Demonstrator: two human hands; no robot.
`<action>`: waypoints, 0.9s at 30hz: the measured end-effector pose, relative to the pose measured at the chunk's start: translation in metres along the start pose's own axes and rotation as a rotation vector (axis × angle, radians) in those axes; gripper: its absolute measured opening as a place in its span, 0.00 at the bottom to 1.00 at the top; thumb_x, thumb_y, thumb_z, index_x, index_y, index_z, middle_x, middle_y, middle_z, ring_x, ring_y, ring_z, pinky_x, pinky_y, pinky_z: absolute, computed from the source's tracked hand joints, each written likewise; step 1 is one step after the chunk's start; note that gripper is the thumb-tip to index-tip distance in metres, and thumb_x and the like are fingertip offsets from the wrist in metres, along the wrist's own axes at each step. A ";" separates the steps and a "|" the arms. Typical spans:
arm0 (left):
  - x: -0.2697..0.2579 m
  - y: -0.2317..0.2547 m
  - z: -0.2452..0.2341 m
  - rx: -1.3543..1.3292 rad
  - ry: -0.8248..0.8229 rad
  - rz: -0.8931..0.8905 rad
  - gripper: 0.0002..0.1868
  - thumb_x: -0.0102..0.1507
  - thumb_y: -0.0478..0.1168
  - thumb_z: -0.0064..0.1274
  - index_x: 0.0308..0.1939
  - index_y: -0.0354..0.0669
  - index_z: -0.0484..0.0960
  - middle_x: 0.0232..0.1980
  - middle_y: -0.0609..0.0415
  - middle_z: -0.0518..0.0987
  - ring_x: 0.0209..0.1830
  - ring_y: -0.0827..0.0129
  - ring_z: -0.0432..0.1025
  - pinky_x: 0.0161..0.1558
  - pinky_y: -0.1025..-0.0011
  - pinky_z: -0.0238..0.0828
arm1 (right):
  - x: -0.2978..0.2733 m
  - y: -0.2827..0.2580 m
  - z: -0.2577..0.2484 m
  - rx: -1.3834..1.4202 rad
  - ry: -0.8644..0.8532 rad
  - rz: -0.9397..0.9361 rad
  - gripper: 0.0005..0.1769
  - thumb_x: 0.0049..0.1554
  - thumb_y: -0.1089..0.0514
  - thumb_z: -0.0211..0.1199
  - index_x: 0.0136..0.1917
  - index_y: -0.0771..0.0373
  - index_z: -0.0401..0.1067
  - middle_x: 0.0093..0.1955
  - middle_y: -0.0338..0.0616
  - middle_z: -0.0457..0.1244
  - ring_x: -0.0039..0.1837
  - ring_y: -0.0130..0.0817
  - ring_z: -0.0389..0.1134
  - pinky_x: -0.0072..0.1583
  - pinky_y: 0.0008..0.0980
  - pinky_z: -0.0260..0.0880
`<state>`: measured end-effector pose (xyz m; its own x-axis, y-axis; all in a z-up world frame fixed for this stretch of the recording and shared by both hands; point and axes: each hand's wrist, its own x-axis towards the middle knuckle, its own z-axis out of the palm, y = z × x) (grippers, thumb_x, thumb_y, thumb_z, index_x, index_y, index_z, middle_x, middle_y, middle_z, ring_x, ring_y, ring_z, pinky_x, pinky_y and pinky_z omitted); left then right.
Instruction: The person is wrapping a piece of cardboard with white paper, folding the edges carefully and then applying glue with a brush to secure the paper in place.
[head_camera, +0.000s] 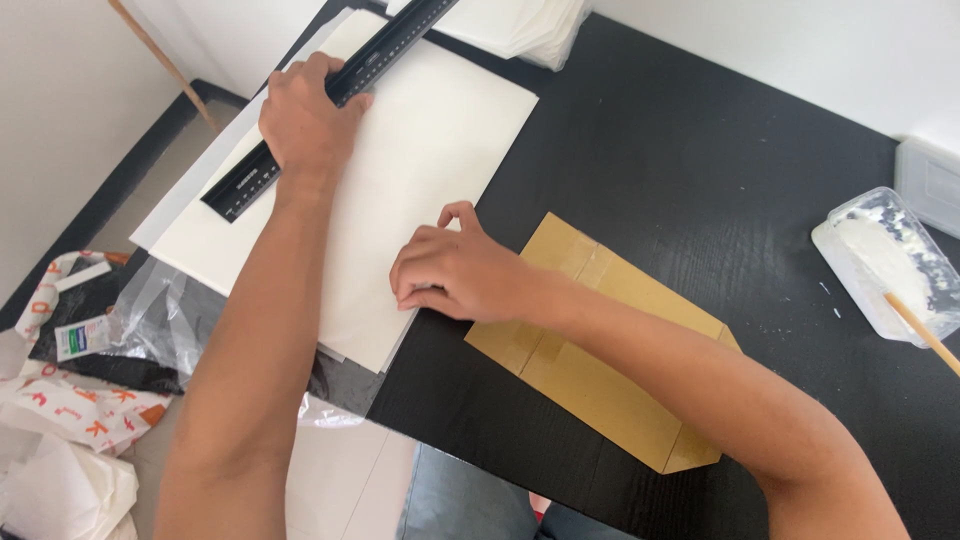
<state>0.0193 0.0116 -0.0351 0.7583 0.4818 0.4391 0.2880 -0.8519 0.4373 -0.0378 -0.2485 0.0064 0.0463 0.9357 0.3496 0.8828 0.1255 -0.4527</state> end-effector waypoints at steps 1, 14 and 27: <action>0.002 -0.001 0.002 -0.003 0.000 0.003 0.22 0.57 0.50 0.71 0.51 0.52 0.82 0.44 0.56 0.83 0.48 0.57 0.71 0.37 0.56 0.70 | -0.003 -0.004 0.002 -0.003 0.001 0.003 0.09 0.64 0.54 0.60 0.41 0.47 0.69 0.46 0.22 0.68 0.49 0.26 0.66 0.62 0.48 0.43; 0.010 0.007 -0.013 -0.083 -0.225 0.019 0.26 0.59 0.41 0.65 0.62 0.50 0.79 0.52 0.50 0.79 0.54 0.53 0.68 0.50 0.51 0.57 | -0.030 -0.028 0.009 -0.271 0.296 -0.072 0.07 0.65 0.62 0.62 0.45 0.51 0.72 0.50 0.25 0.66 0.52 0.30 0.66 0.62 0.45 0.46; -0.002 0.008 -0.016 -0.028 -0.175 0.181 0.31 0.56 0.37 0.61 0.66 0.51 0.78 0.63 0.49 0.72 0.60 0.52 0.60 0.51 0.52 0.45 | -0.105 -0.060 -0.012 -0.303 0.319 -0.067 0.06 0.65 0.59 0.60 0.44 0.56 0.71 0.48 0.31 0.67 0.50 0.32 0.68 0.61 0.40 0.46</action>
<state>0.0107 0.0072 -0.0199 0.8866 0.2770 0.3703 0.1239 -0.9138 0.3869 -0.0902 -0.3587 0.0067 0.0846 0.7744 0.6270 0.9837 0.0354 -0.1765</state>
